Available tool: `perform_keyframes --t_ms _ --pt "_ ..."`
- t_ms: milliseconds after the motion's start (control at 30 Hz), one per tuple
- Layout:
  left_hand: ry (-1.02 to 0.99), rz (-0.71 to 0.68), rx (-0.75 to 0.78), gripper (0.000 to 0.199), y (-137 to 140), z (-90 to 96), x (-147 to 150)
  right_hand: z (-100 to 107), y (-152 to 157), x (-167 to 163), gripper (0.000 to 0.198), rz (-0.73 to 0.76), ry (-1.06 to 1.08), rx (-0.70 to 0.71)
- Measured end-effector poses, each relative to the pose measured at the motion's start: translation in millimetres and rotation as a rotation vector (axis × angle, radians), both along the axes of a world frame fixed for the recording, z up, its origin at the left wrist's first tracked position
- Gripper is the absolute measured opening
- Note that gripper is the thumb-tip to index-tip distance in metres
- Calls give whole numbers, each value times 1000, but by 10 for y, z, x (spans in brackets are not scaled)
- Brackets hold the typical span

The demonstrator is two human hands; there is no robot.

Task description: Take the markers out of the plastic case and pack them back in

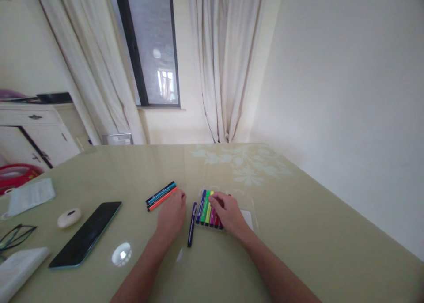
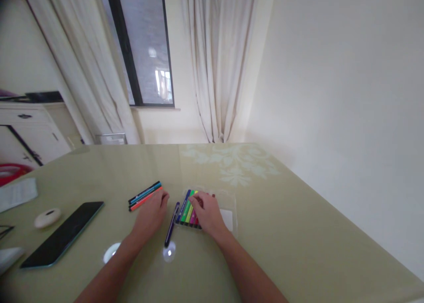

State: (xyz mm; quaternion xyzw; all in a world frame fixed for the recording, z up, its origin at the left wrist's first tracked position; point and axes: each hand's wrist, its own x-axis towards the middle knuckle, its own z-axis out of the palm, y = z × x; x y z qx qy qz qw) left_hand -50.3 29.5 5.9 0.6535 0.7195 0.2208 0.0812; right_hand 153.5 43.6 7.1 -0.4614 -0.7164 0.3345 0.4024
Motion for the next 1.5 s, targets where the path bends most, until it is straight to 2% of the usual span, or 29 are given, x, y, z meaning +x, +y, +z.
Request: perform_keyframes --t_ms 133,400,533,600,733,800,867,933,1000,1100,1200,1333,1433,1500 --pt "-129 -128 -115 23 -23 -31 37 -51 13 -12 29 -1 -57 17" --pt "-261 -310 -293 48 -58 1 -216 -55 58 17 30 46 -134 43" --pt "-280 -350 -298 42 -88 12 -310 -18 71 45 29 88 -165 62" --pt "-224 -337 -267 34 -82 -7 -310 -13 70 54 26 69 -175 75" --pt "23 -180 -116 17 -29 -47 -242 -48 72 87 10 -66 -223 88" --pt "6 -132 -78 13 -1 -32 -195 -69 78 109 8 -50 -255 88" --pt "-125 -102 -32 15 10 18 -136 -78 84 123 8 0 -258 95" --pt "-326 -117 29 21 -5 87 -48 -71 89 122 6 22 -205 81" --pt "-528 -206 91 28 -48 146 77 -50 95 104 12 37 -77 25" --pt "-658 -336 160 28 -137 178 294 -11 100 63 25 124 232 -104" --pt "-667 -348 220 25 -197 154 451 19 91 32 31 189 486 -240" --pt "-636 -303 257 28 -221 94 507 32 74 16 36 191 599 -368" --pt "-522 -328 247 32 -248 10 510 15 96 30 40 90 630 -381" --pt "-355 -381 228 38 -280 -62 523 2 128 58 43 0 644 -368"
